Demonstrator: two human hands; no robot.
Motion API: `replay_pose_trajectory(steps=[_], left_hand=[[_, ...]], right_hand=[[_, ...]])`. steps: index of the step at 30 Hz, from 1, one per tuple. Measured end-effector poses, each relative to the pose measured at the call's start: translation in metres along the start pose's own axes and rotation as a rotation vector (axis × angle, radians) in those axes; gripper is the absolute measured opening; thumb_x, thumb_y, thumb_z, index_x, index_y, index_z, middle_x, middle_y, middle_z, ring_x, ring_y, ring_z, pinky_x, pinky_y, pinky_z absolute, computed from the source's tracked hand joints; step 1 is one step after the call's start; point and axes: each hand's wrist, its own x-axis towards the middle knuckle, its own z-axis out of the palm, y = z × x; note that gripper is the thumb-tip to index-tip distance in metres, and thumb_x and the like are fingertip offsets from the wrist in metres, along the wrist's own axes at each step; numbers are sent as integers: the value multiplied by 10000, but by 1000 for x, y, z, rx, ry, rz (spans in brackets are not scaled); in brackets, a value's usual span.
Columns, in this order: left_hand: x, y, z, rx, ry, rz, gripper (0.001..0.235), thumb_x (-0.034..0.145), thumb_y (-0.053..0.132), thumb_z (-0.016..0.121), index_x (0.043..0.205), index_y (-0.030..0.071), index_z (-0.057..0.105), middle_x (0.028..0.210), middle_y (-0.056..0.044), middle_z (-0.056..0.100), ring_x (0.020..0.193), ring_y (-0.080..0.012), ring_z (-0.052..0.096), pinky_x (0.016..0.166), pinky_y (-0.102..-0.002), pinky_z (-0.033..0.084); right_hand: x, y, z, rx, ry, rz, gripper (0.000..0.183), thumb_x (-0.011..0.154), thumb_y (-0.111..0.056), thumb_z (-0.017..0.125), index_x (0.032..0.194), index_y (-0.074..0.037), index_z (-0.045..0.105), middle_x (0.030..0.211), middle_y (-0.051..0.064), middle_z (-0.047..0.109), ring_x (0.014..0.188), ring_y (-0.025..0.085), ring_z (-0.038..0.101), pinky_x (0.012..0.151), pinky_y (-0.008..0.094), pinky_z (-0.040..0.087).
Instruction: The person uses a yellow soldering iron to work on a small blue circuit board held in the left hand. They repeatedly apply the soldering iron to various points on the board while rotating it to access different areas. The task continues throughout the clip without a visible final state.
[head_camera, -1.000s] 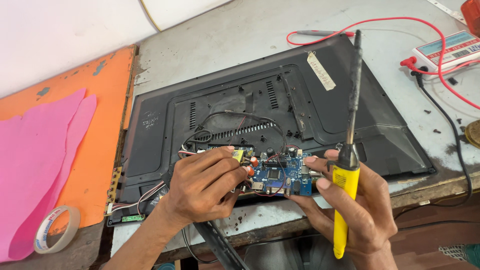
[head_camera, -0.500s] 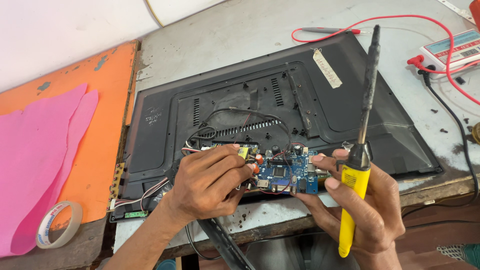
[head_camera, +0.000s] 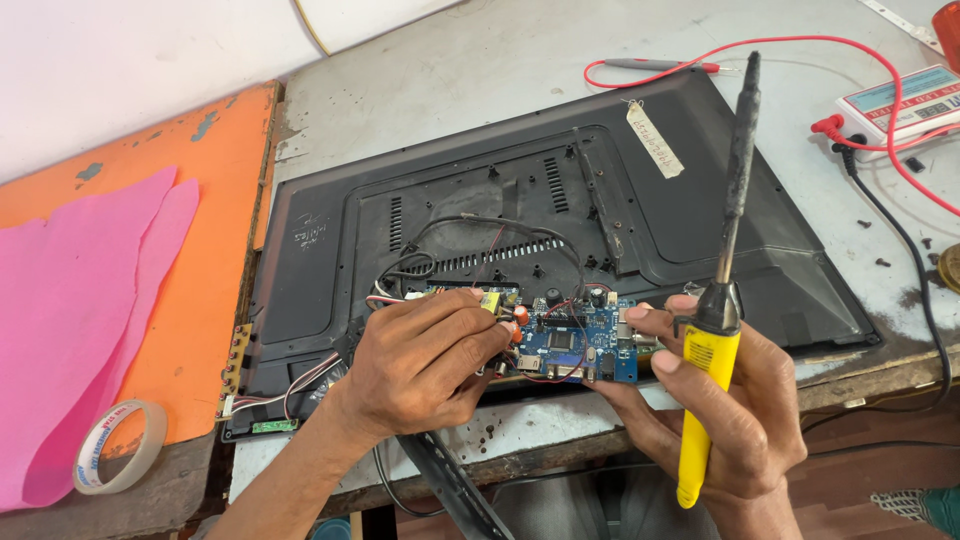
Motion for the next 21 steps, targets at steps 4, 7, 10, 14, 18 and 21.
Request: replay_pose_trajectory(steps=[4,7,10,14,18,21], left_hand=[[0,0,1,2,-1,2,361,667,59,847,1010,10,746,955,-98,735,967,-264,736,844,-375,627],[-1,0,0,4,-12,5,372,656,67,846,1008,1,744,957,-102,736,972,-273,735,841,-378,625],[0,0,1,3,-2,6,360,670,50,838,1014,8,743,968,-98,733,983,-269,734,846,-373,624],[2,0,-1,0,-20,-6,383,617,27,809,994,9,739,956,-91,729,962,-268,731,842,-369,626],[6,3,-5,-39,-53,-60,408,578,35,815,976,19,729,936,-82,723,890,-257,720,760,-349,605],[10,5,-9,-96,-59,-89,429,579,45,826,994,20,719,943,-85,715,870,-256,714,720,-336,594]], right_hand=[[0,0,0,-19,2,-8,561,717,-47,906,1140,-60,538,1253,250,517,1101,378,709,876,439,610],[0,0,0,-12,1,-4,559,716,-44,902,1143,-60,541,1250,250,517,1106,382,706,873,442,611],[0,1,0,-9,-2,-3,560,716,-38,903,1148,-60,546,1245,246,517,1112,392,701,872,444,612],[0,2,0,-6,-1,-6,567,720,-31,905,1152,-61,538,1250,243,514,1112,388,699,875,442,611],[-1,1,-1,-14,-21,0,581,708,-37,912,1157,-60,543,1252,245,511,1121,395,697,880,449,610],[-2,0,1,0,4,3,572,720,-25,900,1159,-65,536,1261,240,506,1126,386,698,894,449,608]])
